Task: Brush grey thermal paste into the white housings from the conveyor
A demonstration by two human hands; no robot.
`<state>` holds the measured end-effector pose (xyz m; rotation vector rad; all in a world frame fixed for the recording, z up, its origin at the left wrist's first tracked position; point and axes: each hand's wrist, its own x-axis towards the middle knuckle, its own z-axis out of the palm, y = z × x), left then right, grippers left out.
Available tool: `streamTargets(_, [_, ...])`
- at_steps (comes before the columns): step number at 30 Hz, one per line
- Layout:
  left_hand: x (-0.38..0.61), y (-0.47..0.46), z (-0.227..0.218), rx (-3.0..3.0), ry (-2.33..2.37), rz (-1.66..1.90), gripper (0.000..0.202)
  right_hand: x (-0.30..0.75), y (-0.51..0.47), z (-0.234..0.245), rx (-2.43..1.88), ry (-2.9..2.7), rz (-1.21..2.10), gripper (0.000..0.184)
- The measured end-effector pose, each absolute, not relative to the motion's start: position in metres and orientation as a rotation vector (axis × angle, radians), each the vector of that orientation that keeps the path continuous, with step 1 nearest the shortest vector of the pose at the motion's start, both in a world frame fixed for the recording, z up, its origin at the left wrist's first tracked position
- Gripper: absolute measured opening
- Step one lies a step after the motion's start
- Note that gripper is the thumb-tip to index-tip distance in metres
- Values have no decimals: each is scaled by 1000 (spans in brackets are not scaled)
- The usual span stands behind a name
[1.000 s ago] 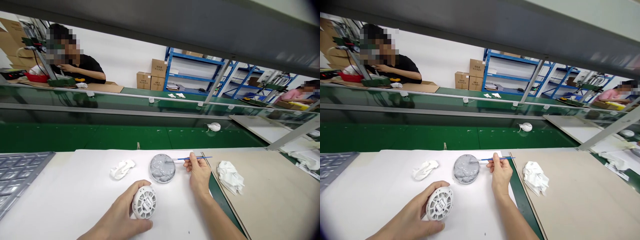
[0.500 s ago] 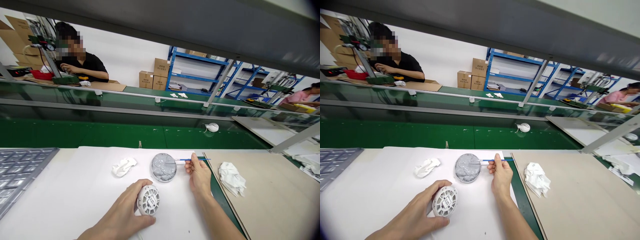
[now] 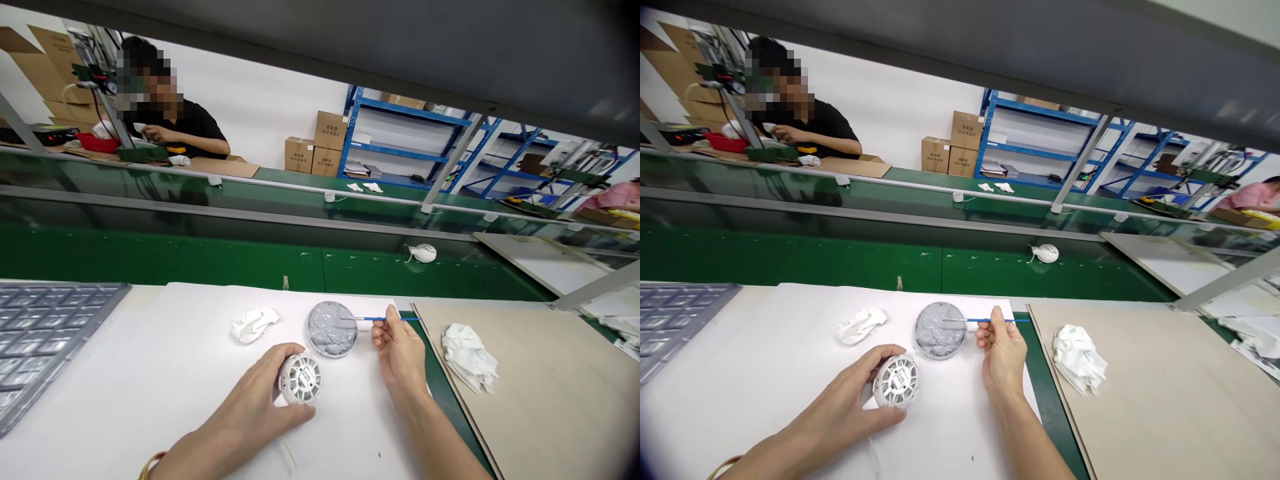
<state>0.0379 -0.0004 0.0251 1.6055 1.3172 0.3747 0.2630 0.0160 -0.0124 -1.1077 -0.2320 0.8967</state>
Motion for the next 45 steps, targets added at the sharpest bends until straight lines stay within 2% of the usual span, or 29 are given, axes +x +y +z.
streamTargets(14, [27,8,31,1517,1047,415,51,221,-24,-1,-1149,-656,990,30])
streamTargets(21, [25,7,15,1489,1044,516,54,219,-29,-1,-1198,-776,958,25])
streamTargets(32, [21,10,32,1422,995,461,54,219,-30,-4,-1193,-864,944,26])
streamTargets(45, [18,9,30,1410,966,484,56,227,-29,-4,-1161,-911,902,25])
